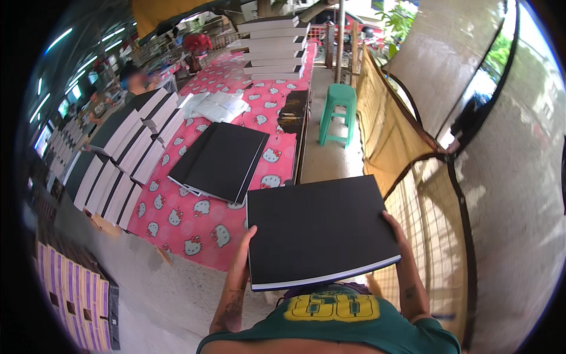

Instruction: The person organizes a stack of illustration boards by hand. The person flips through the boards, moves a completed stack to a pallet, and then retrieves more boards from the pallet to continue work at a table.

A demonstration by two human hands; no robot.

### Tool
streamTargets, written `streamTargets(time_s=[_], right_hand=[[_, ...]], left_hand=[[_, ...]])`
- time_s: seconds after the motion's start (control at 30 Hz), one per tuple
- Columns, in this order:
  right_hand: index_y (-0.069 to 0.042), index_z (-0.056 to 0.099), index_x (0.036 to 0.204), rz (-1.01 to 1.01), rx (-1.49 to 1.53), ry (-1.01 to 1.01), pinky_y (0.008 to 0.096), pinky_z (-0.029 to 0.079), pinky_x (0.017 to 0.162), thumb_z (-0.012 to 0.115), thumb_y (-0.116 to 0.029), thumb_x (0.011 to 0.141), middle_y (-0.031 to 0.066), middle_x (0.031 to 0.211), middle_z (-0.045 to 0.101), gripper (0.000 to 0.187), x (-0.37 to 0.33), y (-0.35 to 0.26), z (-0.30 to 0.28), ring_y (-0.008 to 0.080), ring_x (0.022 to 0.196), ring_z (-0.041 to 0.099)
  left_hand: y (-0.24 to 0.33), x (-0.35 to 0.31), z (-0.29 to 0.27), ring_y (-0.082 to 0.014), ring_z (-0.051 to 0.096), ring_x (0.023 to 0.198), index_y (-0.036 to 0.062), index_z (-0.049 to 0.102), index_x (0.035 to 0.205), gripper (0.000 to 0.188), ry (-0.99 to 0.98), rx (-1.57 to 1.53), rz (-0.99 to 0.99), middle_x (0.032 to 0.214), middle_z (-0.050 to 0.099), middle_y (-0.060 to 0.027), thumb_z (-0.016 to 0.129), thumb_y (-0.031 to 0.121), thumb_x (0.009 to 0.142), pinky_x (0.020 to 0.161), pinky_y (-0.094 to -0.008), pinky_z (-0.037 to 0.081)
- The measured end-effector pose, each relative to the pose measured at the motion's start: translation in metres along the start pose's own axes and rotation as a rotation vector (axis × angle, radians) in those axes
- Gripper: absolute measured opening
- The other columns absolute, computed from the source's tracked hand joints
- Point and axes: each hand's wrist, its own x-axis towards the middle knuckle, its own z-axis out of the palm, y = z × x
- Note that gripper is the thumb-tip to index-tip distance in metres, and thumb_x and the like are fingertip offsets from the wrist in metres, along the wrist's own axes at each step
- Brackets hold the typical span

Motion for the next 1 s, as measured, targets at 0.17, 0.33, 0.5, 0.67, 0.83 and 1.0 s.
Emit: streamTargets(time_s=[0.17, 0.33, 0.5, 0.67, 0.83, 1.0], right_hand=[[-0.005, 0.065, 0.123, 0.191, -0.047, -0.153, 0.0327, 0.053, 0.087, 0.071, -0.045, 0.089, 0.0094, 0.112, 0.069, 0.053, 0.147, -0.069, -0.004, 0.021, 0.095, 0.066], [-0.006, 0.063, 0.125, 0.286, -0.191, -0.247, 0.0341, 0.053, 0.083, 0.074, -0.051, 0.082, 0.0108, 0.11, 0.067, 0.063, 0.278, -0.119, 0.029, 0.0227, 0.093, 0.065], [-0.004, 0.058, 0.127, 0.223, -0.324, -0.507, 0.0335, 0.053, 0.082, 0.074, -0.045, 0.082, 0.0125, 0.109, 0.066, 0.063, 0.416, -0.183, 0.086, 0.0227, 0.093, 0.065], [-0.004, 0.044, 0.144, 0.258, -0.262, -0.712, 0.0366, 0.053, 0.09, 0.071, -0.04, 0.086, 0.015, 0.119, 0.061, 0.073, 0.572, -0.223, 0.155, 0.0257, 0.109, 0.062], [-0.009, 0.026, 0.156, 0.239, -0.304, -0.919, 0.0429, 0.044, 0.105, 0.073, -0.037, 0.081, 0.0159, 0.142, 0.047, 0.093, 0.703, -0.274, 0.242, 0.0292, 0.126, 0.051], [-0.008, 0.026, 0.156, 0.052, -0.44, -1.204, 0.0434, 0.036, 0.111, 0.078, -0.025, 0.068, 0.014, 0.146, 0.045, 0.103, 0.844, -0.312, 0.319, 0.03, 0.134, 0.043]], left_hand=[[0.001, 0.054, 0.069, -0.017, 0.066, 0.094, 0.0025, 0.061, 0.123, 0.053, 0.238, -0.094, 0.097, 0.108, 0.067, -0.0083, 0.061, 0.046, 0.093, 0.079, -0.0273, 0.052], [0.02, 0.123, 0.098, -0.0174, 0.066, 0.09, 0.0023, 0.062, 0.121, 0.053, 0.381, -0.136, 0.145, 0.104, 0.067, -0.0089, 0.059, 0.046, 0.092, 0.074, -0.0272, 0.053], [0.077, 0.217, 0.156, -0.0187, 0.065, 0.094, 0.002, 0.062, 0.12, 0.05, 0.474, -0.319, 0.238, 0.107, 0.067, -0.0084, 0.058, 0.044, 0.093, 0.081, -0.0299, 0.052], [0.127, 0.335, 0.151, -0.0197, 0.064, 0.099, 0.0008, 0.061, 0.122, 0.048, 0.504, -0.318, 0.369, 0.109, 0.067, -0.0089, 0.057, 0.04, 0.095, 0.088, -0.0308, 0.05], [0.175, 0.449, 0.129, -0.0228, 0.063, 0.102, 0.0017, 0.055, 0.129, 0.051, 0.604, -0.246, 0.506, 0.114, 0.064, -0.0112, 0.059, 0.036, 0.091, 0.092, -0.0329, 0.05], [0.199, 0.55, 0.104, -0.0291, 0.063, 0.107, -0.0011, 0.05, 0.135, 0.07, 0.636, -0.181, 0.885, 0.12, 0.063, -0.0141, 0.069, 0.024, 0.072, 0.092, -0.0371, 0.053]])
